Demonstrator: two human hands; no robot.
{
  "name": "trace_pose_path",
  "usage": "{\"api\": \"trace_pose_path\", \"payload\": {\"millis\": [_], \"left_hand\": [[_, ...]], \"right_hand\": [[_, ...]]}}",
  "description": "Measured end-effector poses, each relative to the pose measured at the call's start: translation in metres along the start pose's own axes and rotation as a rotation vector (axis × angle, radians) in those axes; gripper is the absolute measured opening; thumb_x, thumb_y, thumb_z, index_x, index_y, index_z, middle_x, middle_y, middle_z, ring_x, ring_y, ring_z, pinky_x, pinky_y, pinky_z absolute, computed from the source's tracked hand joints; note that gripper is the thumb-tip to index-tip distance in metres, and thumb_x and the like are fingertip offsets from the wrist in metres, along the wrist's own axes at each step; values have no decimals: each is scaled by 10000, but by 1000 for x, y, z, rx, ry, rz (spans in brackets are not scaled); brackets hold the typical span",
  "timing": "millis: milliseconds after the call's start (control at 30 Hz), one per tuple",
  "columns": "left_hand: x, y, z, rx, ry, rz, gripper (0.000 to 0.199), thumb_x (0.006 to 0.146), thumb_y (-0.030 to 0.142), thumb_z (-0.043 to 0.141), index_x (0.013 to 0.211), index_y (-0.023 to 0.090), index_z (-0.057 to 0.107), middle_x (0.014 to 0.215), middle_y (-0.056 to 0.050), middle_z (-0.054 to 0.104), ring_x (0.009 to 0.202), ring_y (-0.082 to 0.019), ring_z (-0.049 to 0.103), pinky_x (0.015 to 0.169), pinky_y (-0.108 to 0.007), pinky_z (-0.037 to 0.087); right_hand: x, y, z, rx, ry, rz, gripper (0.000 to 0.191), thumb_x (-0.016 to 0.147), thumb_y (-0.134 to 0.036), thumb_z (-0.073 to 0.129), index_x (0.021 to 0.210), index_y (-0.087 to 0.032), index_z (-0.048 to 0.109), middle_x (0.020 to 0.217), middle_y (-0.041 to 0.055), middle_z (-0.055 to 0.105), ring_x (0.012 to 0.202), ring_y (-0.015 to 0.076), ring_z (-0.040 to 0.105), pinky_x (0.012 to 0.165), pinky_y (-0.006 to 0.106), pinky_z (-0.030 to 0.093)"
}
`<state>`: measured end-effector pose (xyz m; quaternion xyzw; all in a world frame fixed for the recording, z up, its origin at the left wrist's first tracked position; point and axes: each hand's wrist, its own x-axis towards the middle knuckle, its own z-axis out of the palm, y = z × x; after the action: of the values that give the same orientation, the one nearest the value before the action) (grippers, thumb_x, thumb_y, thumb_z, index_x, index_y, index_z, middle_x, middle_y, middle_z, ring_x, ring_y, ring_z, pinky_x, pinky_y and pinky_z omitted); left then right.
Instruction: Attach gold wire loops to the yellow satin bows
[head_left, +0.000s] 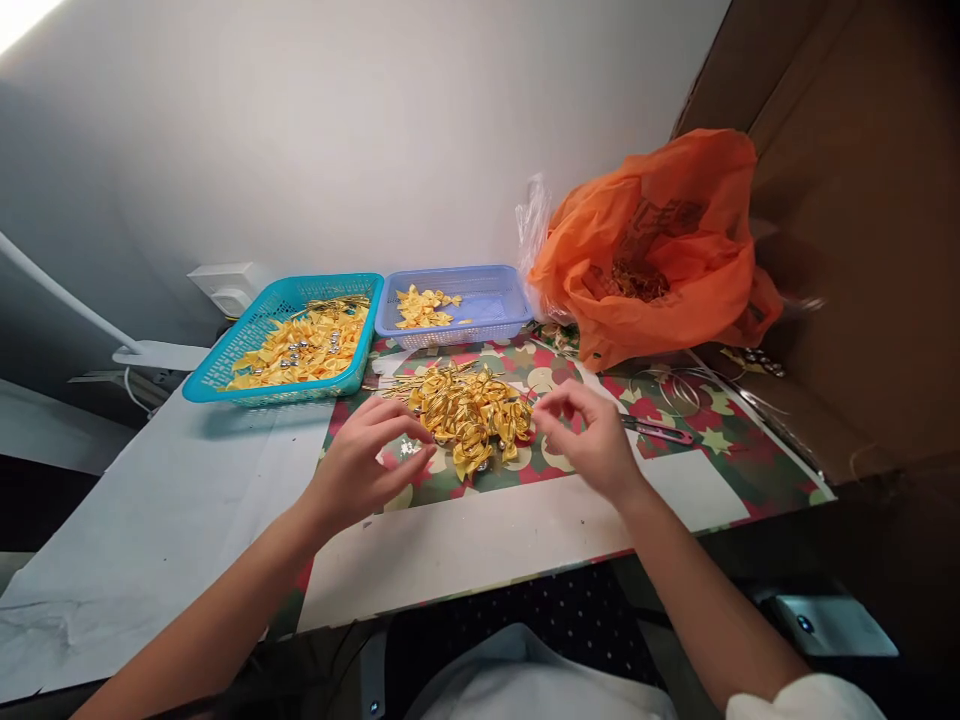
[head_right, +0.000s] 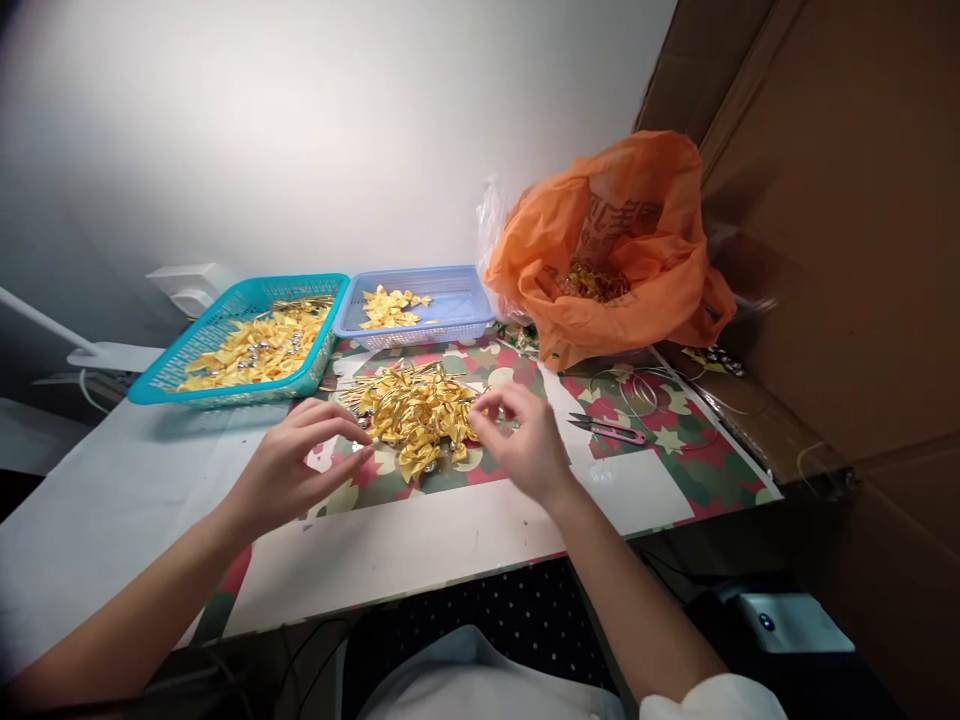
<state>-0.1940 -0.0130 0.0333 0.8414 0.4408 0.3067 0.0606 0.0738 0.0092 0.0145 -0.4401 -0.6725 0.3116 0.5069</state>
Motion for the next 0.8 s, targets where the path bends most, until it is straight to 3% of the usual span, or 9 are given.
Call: {"api": "trace_pose_path", "payload": {"millis": [133,267,367,600,800], "left_hand": [[-11,9,11,10,-48,-73,127,856,257,612,741,218,648,744,-11,648,740,-185,548,697,-328,431],[-14,8,22,29,-71,-102,147,863,218,565,734,218,636,741,-9,643,721,-180,539,703,-338,420],[-15,6,25,43,-65,-108,150,866,224,558,739,219,638,748,-11,639,711,-178,532,695,-338,417],[-5,7,16,45,55,-104,121,863,240,596,751,212,633,772,-23,638,747,-185,540,681,-328,430],[14,9,17,39,84,-32,78,862,244,615,792,219,639,809,-24,643,781,-188,549,726,-343,446]], "right_hand": [[-28,-7,19,-293,-92,-135,96,807,-171,651,723,-217,657,745,25,622,786,201,519,725,347,423],[-41,-2,29,-401,-46,-169,75,814,-176,647,760,-220,674,768,35,612,786,208,512,728,359,419],[-45,0,24,-387,19,-203,85,823,-157,627,772,-219,654,756,29,609,789,207,522,725,352,422],[-31,-1,-2,-428,134,-214,81,835,-175,619,778,-224,648,757,23,592,785,207,530,733,359,430],[-10,1,12,-584,-49,-241,69,814,-213,657,838,-238,717,1058,71,634,1008,270,500,873,448,426]]}}
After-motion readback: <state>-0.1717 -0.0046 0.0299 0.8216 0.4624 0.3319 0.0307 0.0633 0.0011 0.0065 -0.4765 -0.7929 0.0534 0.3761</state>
